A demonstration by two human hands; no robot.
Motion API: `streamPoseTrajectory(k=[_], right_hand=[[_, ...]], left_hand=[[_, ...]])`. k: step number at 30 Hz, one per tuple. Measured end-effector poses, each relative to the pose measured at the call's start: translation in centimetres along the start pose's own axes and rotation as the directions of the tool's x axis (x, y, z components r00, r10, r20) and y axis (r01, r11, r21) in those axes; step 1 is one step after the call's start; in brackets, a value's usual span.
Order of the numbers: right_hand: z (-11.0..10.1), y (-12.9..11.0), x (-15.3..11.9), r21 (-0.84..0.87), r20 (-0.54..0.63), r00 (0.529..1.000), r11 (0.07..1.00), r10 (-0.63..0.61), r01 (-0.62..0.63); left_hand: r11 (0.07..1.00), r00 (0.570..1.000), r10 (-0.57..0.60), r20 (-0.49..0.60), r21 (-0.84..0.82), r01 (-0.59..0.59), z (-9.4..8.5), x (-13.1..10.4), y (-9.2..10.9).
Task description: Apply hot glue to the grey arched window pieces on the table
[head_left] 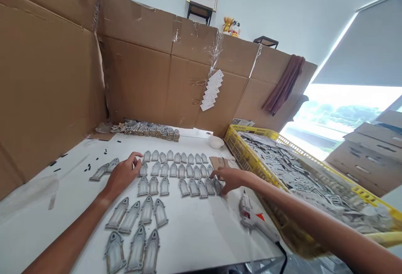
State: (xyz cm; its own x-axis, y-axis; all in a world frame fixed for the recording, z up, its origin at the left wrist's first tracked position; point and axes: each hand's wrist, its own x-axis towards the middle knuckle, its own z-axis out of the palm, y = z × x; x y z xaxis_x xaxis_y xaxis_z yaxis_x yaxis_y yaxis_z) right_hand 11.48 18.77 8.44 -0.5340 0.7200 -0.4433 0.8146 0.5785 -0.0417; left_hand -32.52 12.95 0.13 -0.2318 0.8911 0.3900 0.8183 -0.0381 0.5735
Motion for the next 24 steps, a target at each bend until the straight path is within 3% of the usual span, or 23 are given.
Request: streamPoseTrajectory(k=[11, 18, 24], right_hand=[[0.6, 1.1, 1.9, 0.014, 0.053, 0.998, 1.0, -0.019, 0.018], [-0.1, 0.9, 1.8, 0.039, -0.015, 0.995, 0.995, -0.094, 0.095], [0.9, 0.0, 1.9, 0.068, -0.041, 0.989, 0.988, -0.139, 0.142]], left_hand=[[0.998, 0.997, -0.043, -0.058, -0.046, 0.04, -0.2, -0.3, 0.2], [0.998, 0.998, -0.052, -0.04, -0.04, 0.051, -0.3, -0.2, 0.8], [0.997, 0.997, -0.07, -0.017, -0.029, 0.07, -0.1, 0.0, 0.8]])
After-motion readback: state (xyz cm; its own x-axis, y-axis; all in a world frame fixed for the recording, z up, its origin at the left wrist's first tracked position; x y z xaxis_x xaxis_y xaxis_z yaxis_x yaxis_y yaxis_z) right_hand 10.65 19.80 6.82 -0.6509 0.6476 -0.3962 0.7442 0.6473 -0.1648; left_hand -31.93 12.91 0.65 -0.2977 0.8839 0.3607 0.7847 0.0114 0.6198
